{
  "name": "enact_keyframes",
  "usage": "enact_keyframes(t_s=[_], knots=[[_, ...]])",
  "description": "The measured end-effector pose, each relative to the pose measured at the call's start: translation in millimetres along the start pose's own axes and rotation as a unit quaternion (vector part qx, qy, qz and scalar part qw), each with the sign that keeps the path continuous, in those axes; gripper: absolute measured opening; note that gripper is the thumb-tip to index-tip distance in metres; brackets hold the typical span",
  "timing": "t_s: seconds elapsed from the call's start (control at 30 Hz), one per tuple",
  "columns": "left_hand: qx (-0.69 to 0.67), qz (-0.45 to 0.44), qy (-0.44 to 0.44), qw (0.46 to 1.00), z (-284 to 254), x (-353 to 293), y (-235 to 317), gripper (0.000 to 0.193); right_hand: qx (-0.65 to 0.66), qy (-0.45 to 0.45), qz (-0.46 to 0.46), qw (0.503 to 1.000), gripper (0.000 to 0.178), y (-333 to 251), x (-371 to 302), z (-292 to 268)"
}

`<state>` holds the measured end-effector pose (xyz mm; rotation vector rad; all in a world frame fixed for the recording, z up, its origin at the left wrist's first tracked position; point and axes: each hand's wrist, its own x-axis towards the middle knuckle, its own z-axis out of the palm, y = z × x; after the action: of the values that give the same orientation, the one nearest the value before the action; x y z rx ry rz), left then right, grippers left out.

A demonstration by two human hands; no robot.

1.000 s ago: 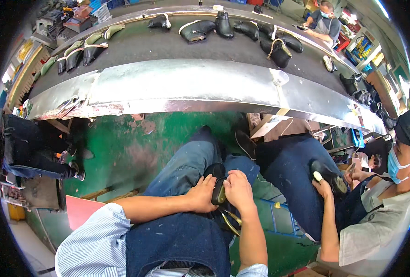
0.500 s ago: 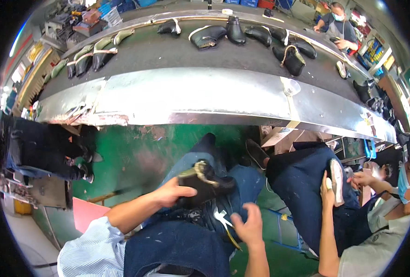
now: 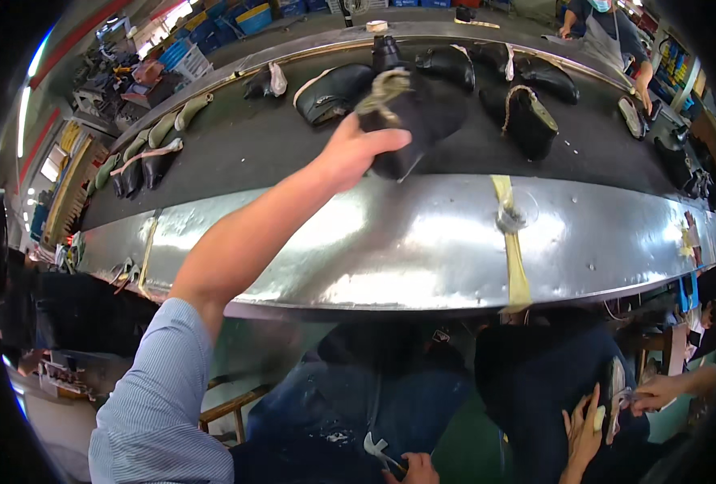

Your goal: Picking up shoe uppers from a conveyor belt and using lasting tools to pull and secure the material over a shoe last.

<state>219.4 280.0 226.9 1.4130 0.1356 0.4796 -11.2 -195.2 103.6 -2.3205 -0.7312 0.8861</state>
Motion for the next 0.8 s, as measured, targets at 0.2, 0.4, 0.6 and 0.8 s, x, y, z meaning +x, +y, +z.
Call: enact_keyframes(t_s=[0.2, 0.4, 0.6, 0.8], knots=[[0.385, 0.006, -0.093, 0.918, -17.8, 71.8, -52.3, 0.101, 0.026, -0.017, 0.029, 0.999, 0.036, -6.4, 43.3, -29.1], [0.604, 0.115, 0.008, 0.789, -103.8, 92.2, -30.7, 0.073, 0.044, -0.048, 0.046, 0.997, 0.035, -16.2, 94.8, -57.1], [0.792, -0.042, 0.162, 0.587, -144.3, 194.7, -49.7, 0.089, 0.034, -0.069, 0.045, 0.996, 0.040, 7.0, 126.9, -55.7], [0.817, -0.122, 0.163, 0.539, -162.8, 233.5, -54.1, 0.078, 0.054, -0.064, 0.101, 0.991, 0.037, -24.1, 151.6, -77.2]])
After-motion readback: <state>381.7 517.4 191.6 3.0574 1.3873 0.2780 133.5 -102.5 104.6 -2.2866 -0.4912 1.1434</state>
